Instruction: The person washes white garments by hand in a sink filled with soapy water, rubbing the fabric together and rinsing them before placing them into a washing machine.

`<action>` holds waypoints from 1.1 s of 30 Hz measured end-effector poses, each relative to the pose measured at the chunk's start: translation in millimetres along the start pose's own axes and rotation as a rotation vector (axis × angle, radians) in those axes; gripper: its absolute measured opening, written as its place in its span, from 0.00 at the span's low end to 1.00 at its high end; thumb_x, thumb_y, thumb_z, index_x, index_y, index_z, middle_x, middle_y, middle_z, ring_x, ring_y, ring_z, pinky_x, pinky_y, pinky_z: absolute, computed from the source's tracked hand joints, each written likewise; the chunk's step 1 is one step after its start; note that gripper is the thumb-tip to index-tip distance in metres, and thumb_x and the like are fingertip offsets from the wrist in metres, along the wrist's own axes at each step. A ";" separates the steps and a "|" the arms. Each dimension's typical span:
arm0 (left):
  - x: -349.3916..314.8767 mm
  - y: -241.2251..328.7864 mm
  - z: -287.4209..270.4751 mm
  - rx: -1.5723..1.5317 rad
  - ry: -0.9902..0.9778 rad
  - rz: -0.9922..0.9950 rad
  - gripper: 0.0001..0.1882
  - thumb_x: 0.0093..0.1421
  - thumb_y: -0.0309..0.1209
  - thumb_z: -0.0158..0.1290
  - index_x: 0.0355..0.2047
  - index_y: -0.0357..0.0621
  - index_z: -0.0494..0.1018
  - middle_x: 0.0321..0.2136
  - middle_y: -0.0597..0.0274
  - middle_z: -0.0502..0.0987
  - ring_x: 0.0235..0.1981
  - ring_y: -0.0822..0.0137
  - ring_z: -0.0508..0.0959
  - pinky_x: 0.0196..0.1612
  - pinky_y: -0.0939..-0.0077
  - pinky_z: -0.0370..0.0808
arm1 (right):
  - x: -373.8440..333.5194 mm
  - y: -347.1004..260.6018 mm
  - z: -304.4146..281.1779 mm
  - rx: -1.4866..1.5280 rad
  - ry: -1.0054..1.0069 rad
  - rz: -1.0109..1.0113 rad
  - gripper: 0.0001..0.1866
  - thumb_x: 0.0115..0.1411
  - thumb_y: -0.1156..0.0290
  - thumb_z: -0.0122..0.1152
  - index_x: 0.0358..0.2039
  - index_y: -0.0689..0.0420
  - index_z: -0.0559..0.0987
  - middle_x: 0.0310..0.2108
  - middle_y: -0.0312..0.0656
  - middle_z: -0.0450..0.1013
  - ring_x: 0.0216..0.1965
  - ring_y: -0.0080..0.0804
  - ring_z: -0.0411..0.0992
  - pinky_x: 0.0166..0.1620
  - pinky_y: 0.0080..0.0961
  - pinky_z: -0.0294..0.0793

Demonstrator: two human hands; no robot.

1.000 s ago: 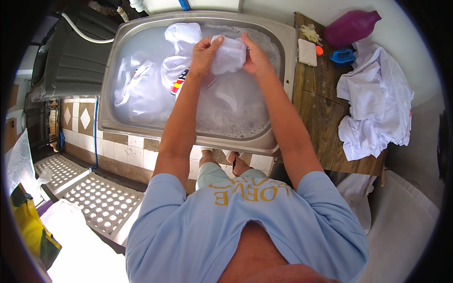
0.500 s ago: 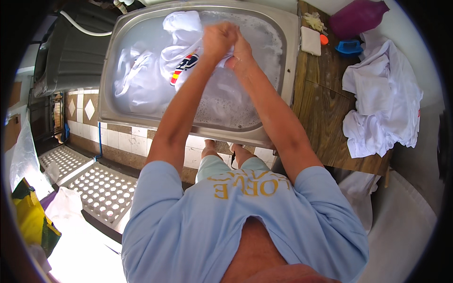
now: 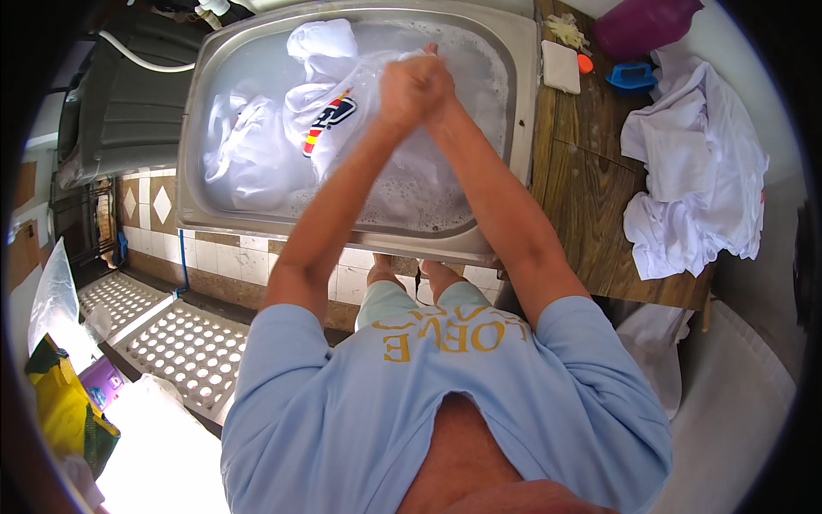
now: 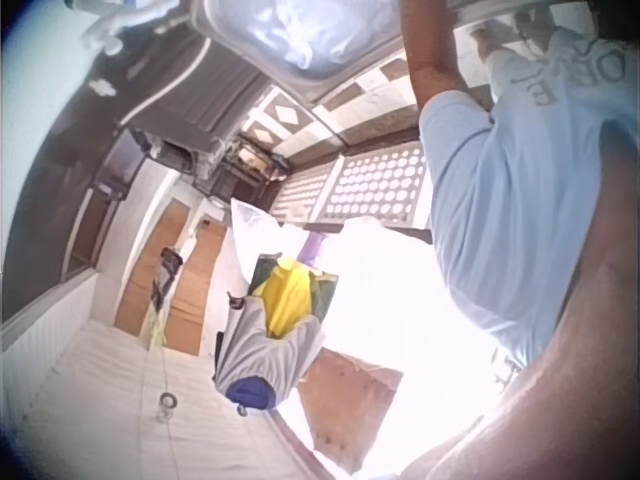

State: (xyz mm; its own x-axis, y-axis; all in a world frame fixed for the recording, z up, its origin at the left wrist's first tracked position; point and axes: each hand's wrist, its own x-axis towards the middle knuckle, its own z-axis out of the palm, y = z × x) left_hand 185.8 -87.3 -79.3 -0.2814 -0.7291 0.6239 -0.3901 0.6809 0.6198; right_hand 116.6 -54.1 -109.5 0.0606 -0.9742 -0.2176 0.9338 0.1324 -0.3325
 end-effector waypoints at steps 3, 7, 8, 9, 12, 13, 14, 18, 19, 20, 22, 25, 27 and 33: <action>14.5 -37.7 -24.7 -0.154 -0.049 -0.343 0.22 0.55 0.40 0.56 0.11 0.41 0.66 0.05 0.60 0.61 0.10 0.72 0.65 0.16 0.72 0.62 | -12.7 -8.5 39.8 -0.111 0.265 -0.060 0.29 0.59 0.43 0.46 0.43 0.59 0.70 0.38 0.41 0.71 0.39 0.33 0.71 0.43 0.33 0.72; 17.1 -11.6 -45.7 -0.822 -0.272 -0.794 0.16 0.55 0.41 0.58 0.23 0.39 0.73 0.16 0.69 0.71 0.18 0.78 0.68 0.21 0.81 0.65 | -8.7 -27.2 35.7 -0.242 0.094 -0.203 0.23 0.59 0.51 0.53 0.39 0.61 0.72 0.37 0.41 0.72 0.38 0.32 0.71 0.43 0.32 0.72; 16.7 9.7 -59.4 -0.703 -0.356 -0.896 0.17 0.52 0.40 0.61 0.31 0.38 0.75 0.26 0.66 0.75 0.25 0.76 0.72 0.28 0.84 0.69 | -8.9 -29.1 34.9 -0.268 0.084 -0.255 0.21 0.59 0.53 0.54 0.38 0.61 0.73 0.36 0.41 0.72 0.38 0.31 0.71 0.42 0.32 0.72; 11.2 10.1 -60.7 -0.644 -0.463 -0.777 0.18 0.51 0.40 0.61 0.32 0.37 0.75 0.28 0.65 0.76 0.26 0.76 0.73 0.30 0.84 0.70 | -9.2 -31.8 33.8 -0.294 0.075 -0.308 0.19 0.59 0.55 0.55 0.36 0.60 0.73 0.36 0.41 0.72 0.37 0.31 0.71 0.42 0.31 0.72; -10.1 -15.4 -68.5 -0.490 -0.721 -0.618 0.17 0.49 0.37 0.63 0.34 0.37 0.76 0.29 0.62 0.77 0.33 0.74 0.76 0.39 0.81 0.72 | -3.7 -44.5 28.9 -0.237 0.063 -0.233 0.12 0.58 0.61 0.56 0.33 0.58 0.74 0.36 0.40 0.72 0.37 0.30 0.71 0.43 0.30 0.72; -8.8 -20.5 -75.4 -0.605 -0.663 -0.676 0.16 0.49 0.36 0.63 0.34 0.37 0.76 0.30 0.62 0.78 0.33 0.74 0.76 0.39 0.81 0.72 | -6.6 -47.5 29.0 -0.186 0.099 -0.209 0.11 0.59 0.62 0.55 0.33 0.57 0.74 0.35 0.40 0.72 0.37 0.30 0.71 0.42 0.31 0.72; -6.9 -25.2 -82.3 -0.719 -0.603 -0.732 0.15 0.50 0.35 0.62 0.34 0.37 0.76 0.30 0.62 0.78 0.34 0.74 0.76 0.40 0.80 0.72 | -9.6 -50.4 29.2 -0.134 0.135 -0.186 0.11 0.59 0.62 0.54 0.32 0.57 0.73 0.34 0.39 0.72 0.37 0.31 0.72 0.42 0.32 0.72; 7.3 -24.1 -72.4 -1.015 -0.151 -0.825 0.09 0.52 0.32 0.60 0.29 0.38 0.77 0.25 0.65 0.78 0.25 0.74 0.76 0.31 0.79 0.74 | -7.3 -33.3 31.0 0.043 0.387 0.016 0.13 0.60 0.59 0.52 0.31 0.57 0.74 0.30 0.39 0.73 0.35 0.31 0.72 0.41 0.33 0.73; 12.6 -15.0 -63.0 -1.077 -0.028 -0.832 0.09 0.52 0.32 0.60 0.28 0.38 0.77 0.24 0.66 0.77 0.23 0.74 0.76 0.28 0.79 0.74 | -5.4 -26.4 30.4 0.009 0.431 0.047 0.15 0.61 0.57 0.51 0.32 0.57 0.73 0.30 0.39 0.72 0.35 0.31 0.72 0.41 0.33 0.73; 16.7 9.7 -50.1 -0.903 0.031 -0.820 0.11 0.49 0.34 0.63 0.21 0.42 0.75 0.19 0.64 0.76 0.19 0.73 0.74 0.23 0.75 0.72 | -4.0 -19.9 28.0 -0.026 0.479 0.078 0.16 0.61 0.55 0.50 0.33 0.56 0.73 0.31 0.38 0.72 0.36 0.31 0.72 0.41 0.33 0.73; -7.0 28.6 -11.7 -0.491 -0.055 -0.491 0.11 0.46 0.35 0.63 0.19 0.43 0.74 0.18 0.60 0.75 0.17 0.68 0.75 0.23 0.73 0.71 | 4.1 -16.6 2.8 0.004 0.197 0.208 0.19 0.61 0.50 0.47 0.35 0.56 0.71 0.33 0.38 0.72 0.36 0.31 0.71 0.41 0.32 0.73; -19.6 64.6 16.5 0.051 -0.177 -0.110 0.10 0.44 0.35 0.61 0.17 0.46 0.73 0.17 0.51 0.74 0.17 0.52 0.73 0.24 0.66 0.71 | 32.4 -27.6 -70.8 0.153 -0.579 0.258 0.23 0.61 0.45 0.44 0.40 0.53 0.69 0.37 0.37 0.71 0.36 0.32 0.71 0.40 0.29 0.72; -9.3 23.6 10.0 0.034 -0.075 -0.025 0.08 0.47 0.33 0.58 0.19 0.43 0.75 0.18 0.48 0.74 0.21 0.48 0.74 0.28 0.65 0.72 | 26.7 -5.2 -41.3 0.150 -0.221 0.065 0.25 0.61 0.42 0.42 0.42 0.52 0.68 0.39 0.36 0.70 0.38 0.31 0.70 0.38 0.28 0.71; 18.4 -4.0 6.1 -0.061 0.016 -0.191 0.06 0.50 0.30 0.55 0.19 0.44 0.76 0.15 0.49 0.72 0.15 0.52 0.71 0.21 0.67 0.68 | 19.1 -4.4 -34.3 -0.011 -0.150 -0.063 0.25 0.62 0.44 0.40 0.42 0.55 0.68 0.36 0.35 0.69 0.38 0.32 0.69 0.41 0.32 0.67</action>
State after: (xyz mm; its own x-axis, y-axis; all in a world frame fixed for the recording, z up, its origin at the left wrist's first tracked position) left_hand 176.8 -103.9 -73.1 -0.1934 -0.8448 0.4989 -0.3814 0.5333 0.7551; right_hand 101.6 -67.0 -143.7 0.0552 -0.9969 -0.0566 0.9334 0.0717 -0.3516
